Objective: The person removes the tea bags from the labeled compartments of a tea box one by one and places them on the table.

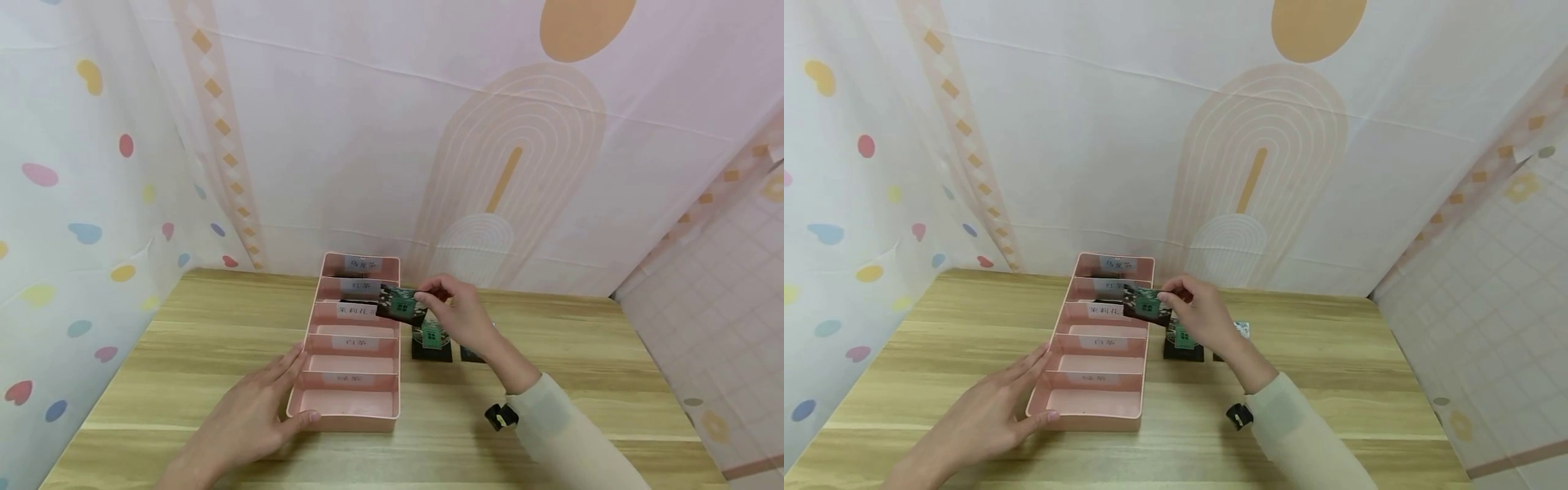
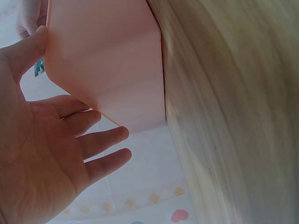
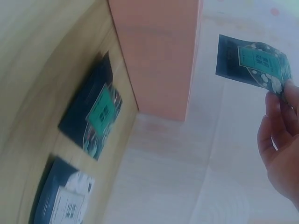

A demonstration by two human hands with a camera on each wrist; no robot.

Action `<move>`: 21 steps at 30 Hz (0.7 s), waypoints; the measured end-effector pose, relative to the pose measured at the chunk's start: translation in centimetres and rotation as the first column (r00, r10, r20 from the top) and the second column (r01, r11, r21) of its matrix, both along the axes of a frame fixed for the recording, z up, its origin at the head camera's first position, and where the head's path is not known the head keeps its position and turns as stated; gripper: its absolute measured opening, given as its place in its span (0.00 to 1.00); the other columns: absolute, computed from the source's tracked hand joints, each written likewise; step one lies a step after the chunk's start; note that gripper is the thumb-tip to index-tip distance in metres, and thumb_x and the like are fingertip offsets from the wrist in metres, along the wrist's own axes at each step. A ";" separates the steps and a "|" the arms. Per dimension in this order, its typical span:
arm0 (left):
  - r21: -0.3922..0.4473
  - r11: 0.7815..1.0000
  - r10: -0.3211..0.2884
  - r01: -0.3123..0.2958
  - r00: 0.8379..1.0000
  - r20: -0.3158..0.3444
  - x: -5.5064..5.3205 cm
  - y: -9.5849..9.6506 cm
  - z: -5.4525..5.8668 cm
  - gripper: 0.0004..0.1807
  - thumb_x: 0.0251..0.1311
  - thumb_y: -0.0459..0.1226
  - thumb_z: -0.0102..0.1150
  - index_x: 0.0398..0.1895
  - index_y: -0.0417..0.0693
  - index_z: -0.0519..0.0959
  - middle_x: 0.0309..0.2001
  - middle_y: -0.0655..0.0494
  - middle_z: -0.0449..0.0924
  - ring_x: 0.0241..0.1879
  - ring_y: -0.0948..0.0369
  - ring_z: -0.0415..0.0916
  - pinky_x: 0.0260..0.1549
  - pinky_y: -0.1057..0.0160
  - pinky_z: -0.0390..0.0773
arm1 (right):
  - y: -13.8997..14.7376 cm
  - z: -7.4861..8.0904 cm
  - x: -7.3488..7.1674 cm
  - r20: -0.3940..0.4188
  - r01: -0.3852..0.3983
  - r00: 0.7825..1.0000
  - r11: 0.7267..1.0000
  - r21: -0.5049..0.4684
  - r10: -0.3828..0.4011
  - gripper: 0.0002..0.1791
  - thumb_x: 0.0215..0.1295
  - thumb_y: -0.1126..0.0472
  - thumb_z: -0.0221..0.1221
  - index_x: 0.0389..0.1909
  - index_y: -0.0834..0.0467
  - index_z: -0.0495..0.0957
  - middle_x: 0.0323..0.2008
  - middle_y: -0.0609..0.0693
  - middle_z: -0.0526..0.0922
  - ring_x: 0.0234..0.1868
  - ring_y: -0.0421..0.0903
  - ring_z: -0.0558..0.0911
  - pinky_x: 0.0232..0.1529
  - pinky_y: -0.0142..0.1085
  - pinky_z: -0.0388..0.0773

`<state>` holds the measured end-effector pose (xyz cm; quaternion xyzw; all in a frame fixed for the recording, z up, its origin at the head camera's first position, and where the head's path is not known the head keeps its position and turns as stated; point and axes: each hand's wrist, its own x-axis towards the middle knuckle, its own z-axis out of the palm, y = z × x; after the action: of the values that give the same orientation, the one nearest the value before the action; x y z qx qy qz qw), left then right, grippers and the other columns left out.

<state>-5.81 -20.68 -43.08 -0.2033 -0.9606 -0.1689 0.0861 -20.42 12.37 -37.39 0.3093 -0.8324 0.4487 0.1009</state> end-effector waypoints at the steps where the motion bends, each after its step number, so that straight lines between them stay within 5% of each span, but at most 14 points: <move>1: 0.000 1.000 -0.001 0.001 1.000 -0.002 0.0 0.0 0.0 0.49 0.63 0.61 0.67 0.76 0.35 0.68 0.76 0.40 0.66 0.70 0.43 0.71 0.63 0.39 0.76 | 0.3 0.0 0.0 -0.004 0.006 1.000 1.000 0.001 -0.006 0.02 0.71 0.69 0.65 0.41 0.61 0.84 0.34 0.49 0.86 0.32 0.43 0.81 0.32 0.37 0.81; 11: 0.002 1.000 -0.001 0.001 1.000 -0.009 0.1 0.1 0.0 0.49 0.63 0.61 0.67 0.76 0.35 0.68 0.76 0.40 0.67 0.70 0.44 0.72 0.63 0.40 0.76 | 2.9 0.0 0.0 0.030 0.045 0.999 0.999 -0.017 -0.044 0.03 0.72 0.68 0.64 0.43 0.61 0.84 0.35 0.50 0.86 0.34 0.52 0.83 0.32 0.33 0.78; 21: 0.006 1.000 0.001 -0.001 1.000 -0.003 0.1 0.1 0.0 0.50 0.63 0.61 0.67 0.76 0.35 0.68 0.76 0.40 0.67 0.70 0.43 0.71 0.63 0.39 0.76 | 5.3 0.1 -0.4 0.002 0.077 0.997 0.997 -0.016 -0.077 0.03 0.72 0.71 0.63 0.42 0.63 0.83 0.34 0.55 0.85 0.32 0.48 0.81 0.33 0.31 0.77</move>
<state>-5.70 -20.60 -43.05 -0.2028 -0.9601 -0.1714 0.0880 -20.79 17.64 -37.28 0.2757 -0.8402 0.4513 0.1201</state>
